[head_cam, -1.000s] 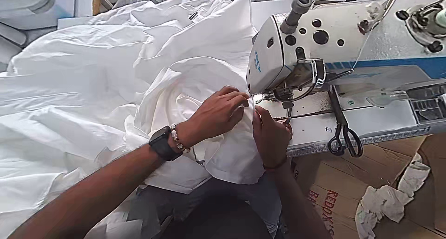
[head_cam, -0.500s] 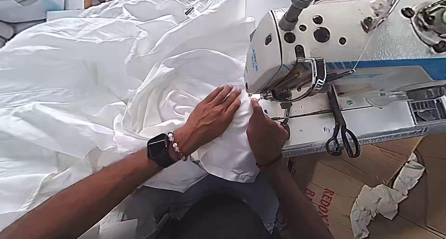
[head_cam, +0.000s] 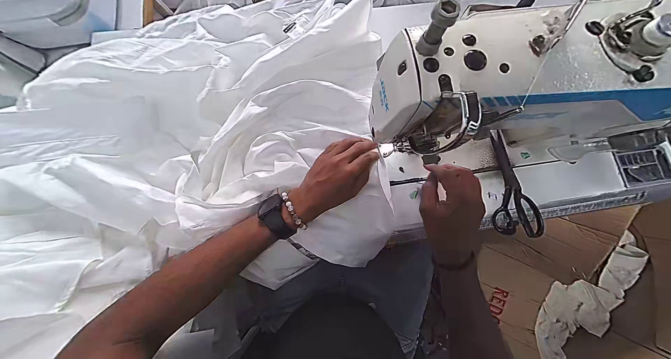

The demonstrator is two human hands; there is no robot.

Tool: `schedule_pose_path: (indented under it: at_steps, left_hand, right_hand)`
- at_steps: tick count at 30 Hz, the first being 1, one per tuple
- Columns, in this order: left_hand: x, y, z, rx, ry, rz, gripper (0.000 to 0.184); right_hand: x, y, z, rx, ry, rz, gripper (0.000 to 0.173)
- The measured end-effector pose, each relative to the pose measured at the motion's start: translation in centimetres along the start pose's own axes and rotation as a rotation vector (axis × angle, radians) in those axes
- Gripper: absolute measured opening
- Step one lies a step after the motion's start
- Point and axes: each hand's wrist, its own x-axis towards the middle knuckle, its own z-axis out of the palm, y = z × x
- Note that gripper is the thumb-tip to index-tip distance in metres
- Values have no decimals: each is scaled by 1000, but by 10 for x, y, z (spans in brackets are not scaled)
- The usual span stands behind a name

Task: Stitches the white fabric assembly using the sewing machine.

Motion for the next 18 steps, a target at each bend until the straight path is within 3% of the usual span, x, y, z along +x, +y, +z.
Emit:
schedule_pose_path:
  at_steps: [4, 10, 13, 18]
  left_hand:
    - [-11, -9, 0, 41, -16, 93, 36]
    - [-9, -15, -2, 17, -35, 82, 39]
    - [-7, -21, -5, -3, -45, 131, 38]
    - [5, -53, -14, -6, -150, 311, 40]
  right_hand:
    - [12, 29, -2, -28, -149, -50, 30]
    - [2, -19, 46, 3, 22, -226, 23]
    - [-12, -26, 49, 1, -35, -395, 34]
    - [-27, -26, 50, -107, -43, -378, 38]
